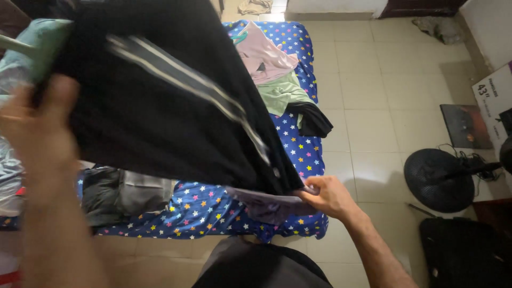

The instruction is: Fold laundry on a bed, including shorts and a t-shirt.

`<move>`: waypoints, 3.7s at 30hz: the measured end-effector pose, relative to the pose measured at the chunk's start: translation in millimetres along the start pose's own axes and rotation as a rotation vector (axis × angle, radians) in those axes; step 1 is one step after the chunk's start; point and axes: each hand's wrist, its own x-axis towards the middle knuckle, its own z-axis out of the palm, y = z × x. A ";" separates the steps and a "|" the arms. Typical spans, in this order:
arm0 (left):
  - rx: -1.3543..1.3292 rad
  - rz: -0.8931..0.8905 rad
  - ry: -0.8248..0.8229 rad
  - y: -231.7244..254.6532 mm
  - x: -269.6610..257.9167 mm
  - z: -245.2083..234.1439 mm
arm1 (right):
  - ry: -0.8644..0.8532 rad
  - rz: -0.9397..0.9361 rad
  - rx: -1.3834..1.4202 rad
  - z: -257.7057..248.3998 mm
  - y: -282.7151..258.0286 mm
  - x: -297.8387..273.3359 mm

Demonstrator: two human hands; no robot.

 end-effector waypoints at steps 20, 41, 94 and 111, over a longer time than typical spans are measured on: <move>0.092 -0.417 -0.330 9.5 -0.6 9.1 | 0.782 0.132 0.630 -127.0 32.8 42.6; 0.023 -0.229 -0.745 26.4 -75.8 59.2 | -0.353 -0.719 -0.166 -79.7 -225.8 75.2; -0.414 -0.892 -0.394 36.4 -194.9 86.9 | -0.108 0.080 1.069 -28.7 -117.6 115.9; 0.268 -0.331 -0.445 20.3 -179.2 122.6 | -0.068 -0.025 0.590 3.6 -122.7 2.1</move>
